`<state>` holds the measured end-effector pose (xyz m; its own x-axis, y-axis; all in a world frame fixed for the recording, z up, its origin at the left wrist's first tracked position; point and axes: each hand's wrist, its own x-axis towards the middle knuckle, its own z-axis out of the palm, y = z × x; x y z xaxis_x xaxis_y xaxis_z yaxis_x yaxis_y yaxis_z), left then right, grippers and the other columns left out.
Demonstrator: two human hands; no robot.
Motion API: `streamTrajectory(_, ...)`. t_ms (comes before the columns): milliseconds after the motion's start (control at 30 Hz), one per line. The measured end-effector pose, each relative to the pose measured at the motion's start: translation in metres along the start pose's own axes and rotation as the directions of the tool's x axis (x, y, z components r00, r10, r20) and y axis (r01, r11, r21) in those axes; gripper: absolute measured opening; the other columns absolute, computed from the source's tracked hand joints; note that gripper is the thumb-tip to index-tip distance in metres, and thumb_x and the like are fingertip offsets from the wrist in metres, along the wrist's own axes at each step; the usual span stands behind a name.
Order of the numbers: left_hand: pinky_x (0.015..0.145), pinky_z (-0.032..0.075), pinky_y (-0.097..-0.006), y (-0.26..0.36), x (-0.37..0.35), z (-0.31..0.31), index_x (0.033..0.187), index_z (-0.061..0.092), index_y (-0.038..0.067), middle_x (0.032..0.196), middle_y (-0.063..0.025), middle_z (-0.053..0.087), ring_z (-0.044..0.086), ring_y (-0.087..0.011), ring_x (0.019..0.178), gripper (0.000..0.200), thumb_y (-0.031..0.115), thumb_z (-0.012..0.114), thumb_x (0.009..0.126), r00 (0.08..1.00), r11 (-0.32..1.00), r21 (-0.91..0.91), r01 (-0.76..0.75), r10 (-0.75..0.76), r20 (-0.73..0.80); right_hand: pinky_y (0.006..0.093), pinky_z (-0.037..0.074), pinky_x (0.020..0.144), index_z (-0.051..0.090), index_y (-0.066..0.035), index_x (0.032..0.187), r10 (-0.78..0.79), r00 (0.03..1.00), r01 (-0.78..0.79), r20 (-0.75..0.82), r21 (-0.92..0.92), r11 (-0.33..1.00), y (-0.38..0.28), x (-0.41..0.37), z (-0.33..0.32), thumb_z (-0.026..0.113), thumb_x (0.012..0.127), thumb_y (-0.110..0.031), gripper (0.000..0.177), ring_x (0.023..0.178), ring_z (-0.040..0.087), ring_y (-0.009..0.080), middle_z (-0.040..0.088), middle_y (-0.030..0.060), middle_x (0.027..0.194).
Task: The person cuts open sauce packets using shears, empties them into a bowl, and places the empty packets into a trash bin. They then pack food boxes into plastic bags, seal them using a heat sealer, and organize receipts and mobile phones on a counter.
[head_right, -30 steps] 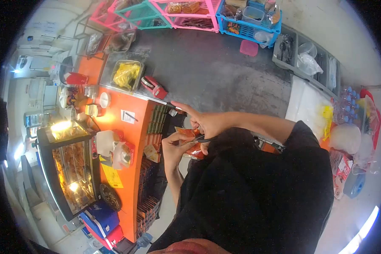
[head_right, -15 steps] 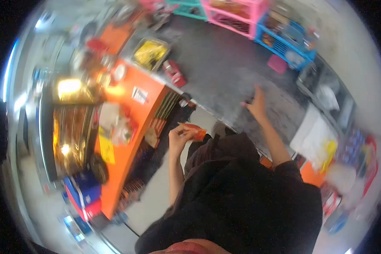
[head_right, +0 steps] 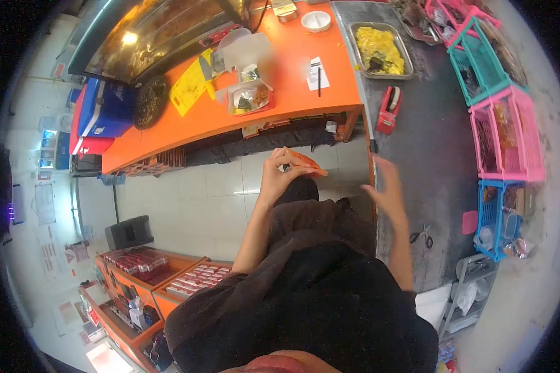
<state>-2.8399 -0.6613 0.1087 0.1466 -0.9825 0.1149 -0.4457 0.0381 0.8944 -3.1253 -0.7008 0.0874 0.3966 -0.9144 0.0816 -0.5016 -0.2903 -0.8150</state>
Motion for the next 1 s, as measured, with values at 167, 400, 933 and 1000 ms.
streamTrajectory(167,0.071,0.046,-0.0270,-0.048,0.051,-0.052,0.087,0.068,0.002,0.081,-0.0043,0.065,0.059,-0.0123,0.076,0.018,0.007,0.076,0.071,0.979,0.854,-0.480,0.202,-0.184,0.086,0.0313,0.048,0.084,0.062,-0.002,0.107,-0.260,0.943,0.205,0.206,0.254,0.945,-0.047,0.130,0.122,0.066,0.076,-0.003,0.031,0.097,0.060,0.0227,0.062,0.0095,0.104)
streamTrajectory(400,0.071,0.050,-0.0230,-0.157,0.158,-0.129,0.090,0.064,0.003,0.084,-0.0049,0.067,0.063,-0.0109,0.077,0.016,0.005,0.073,0.077,0.922,0.664,-0.644,0.380,-0.331,0.202,0.0312,0.051,0.082,0.052,-0.004,0.113,0.011,0.876,-0.402,0.482,0.716,0.571,-0.073,0.252,0.241,0.049,0.092,-0.009,0.022,0.096,0.060,0.0180,0.058,0.0066,0.106)
streamTrajectory(933,0.070,0.047,-0.0244,-0.247,0.184,-0.176,0.109,0.055,0.000,0.091,-0.0076,0.062,0.058,-0.0113,0.076,0.025,0.006,0.061,0.085,0.784,0.596,-0.526,0.607,-0.556,0.275,0.0294,0.053,0.066,0.048,-0.003,0.119,0.532,0.768,-0.634,0.356,0.312,0.707,-0.051,0.447,0.285,0.061,0.087,-0.035,0.047,0.086,0.063,0.0166,0.057,0.0094,0.101)
streamTrajectory(1000,0.066,0.047,-0.0242,-0.281,0.194,-0.157,0.105,0.057,0.001,0.090,-0.0071,0.061,0.057,-0.0110,0.071,0.019,0.007,0.057,0.088,0.692,0.474,-0.589,0.655,-0.689,0.215,0.0278,0.049,0.056,0.049,-0.006,0.118,0.442,0.889,-0.451,0.120,0.069,0.890,-0.032,0.452,0.279,0.061,0.086,-0.038,0.046,0.076,0.062,0.0143,0.058,0.0074,0.095)
